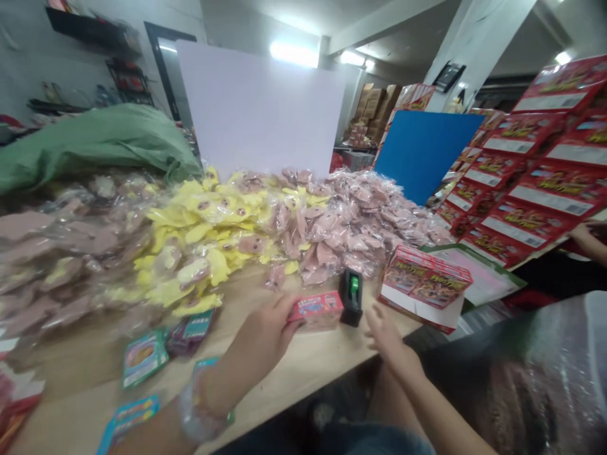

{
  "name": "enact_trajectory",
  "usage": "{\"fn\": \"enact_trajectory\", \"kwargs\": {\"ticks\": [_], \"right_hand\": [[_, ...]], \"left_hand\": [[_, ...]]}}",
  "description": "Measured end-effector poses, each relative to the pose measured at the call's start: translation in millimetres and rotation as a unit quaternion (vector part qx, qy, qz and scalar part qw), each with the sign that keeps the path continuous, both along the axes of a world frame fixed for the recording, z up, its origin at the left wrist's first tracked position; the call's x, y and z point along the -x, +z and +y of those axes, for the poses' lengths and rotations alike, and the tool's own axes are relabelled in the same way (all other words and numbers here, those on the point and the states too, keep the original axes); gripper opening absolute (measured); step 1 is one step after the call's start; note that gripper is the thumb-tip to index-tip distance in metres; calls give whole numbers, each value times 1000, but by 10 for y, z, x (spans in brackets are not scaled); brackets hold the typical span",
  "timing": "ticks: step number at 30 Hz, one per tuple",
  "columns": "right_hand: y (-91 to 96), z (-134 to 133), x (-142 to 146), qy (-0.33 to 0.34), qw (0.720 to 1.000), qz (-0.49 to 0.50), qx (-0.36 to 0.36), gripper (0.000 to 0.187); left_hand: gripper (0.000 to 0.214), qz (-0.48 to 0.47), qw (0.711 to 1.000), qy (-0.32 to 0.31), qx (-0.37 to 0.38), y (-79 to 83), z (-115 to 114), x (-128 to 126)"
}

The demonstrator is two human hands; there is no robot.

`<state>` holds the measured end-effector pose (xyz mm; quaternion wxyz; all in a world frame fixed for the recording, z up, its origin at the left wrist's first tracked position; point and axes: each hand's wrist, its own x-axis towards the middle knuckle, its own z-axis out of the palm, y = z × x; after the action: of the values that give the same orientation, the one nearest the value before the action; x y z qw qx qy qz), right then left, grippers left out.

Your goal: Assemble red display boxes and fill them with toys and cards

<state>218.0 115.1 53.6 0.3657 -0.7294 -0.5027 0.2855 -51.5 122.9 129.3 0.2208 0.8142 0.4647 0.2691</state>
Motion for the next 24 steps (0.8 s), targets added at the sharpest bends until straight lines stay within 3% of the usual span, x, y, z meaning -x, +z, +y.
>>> {"fn": "enact_trajectory", "kwargs": {"ticks": [3, 6, 9, 12, 16, 20, 22, 24], "right_hand": [[-129, 473, 114, -25, 987, 114, 110, 42], [-197, 693, 117, -36, 973, 170, 151, 33], [-264, 616, 41, -49, 972, 182, 137, 27], [-346, 334, 53, -55, 981, 160, 91, 29], [-239, 50, 377, -26, 988, 136, 60, 39], [71, 162, 955, 68, 977, 199, 43, 42], [96, 261, 1143, 49, 976, 205, 52, 42], [4, 278, 1159, 39, 983, 167, 70, 41]], "left_hand": [[24, 118, 993, 2, -2, -210, 194, -54], [34, 198, 980, -14, 2, -324, 286, -136], [42, 200, 979, -30, 0, -327, 416, -161], [41, 164, 986, -28, 5, -378, 556, -156], [37, 147, 988, -41, 0, -457, 592, -209], [32, 172, 984, -45, -6, -434, 518, -321], [30, 180, 983, -37, -7, -435, 487, -349], [29, 181, 983, -32, -3, -436, 458, -338]]}}
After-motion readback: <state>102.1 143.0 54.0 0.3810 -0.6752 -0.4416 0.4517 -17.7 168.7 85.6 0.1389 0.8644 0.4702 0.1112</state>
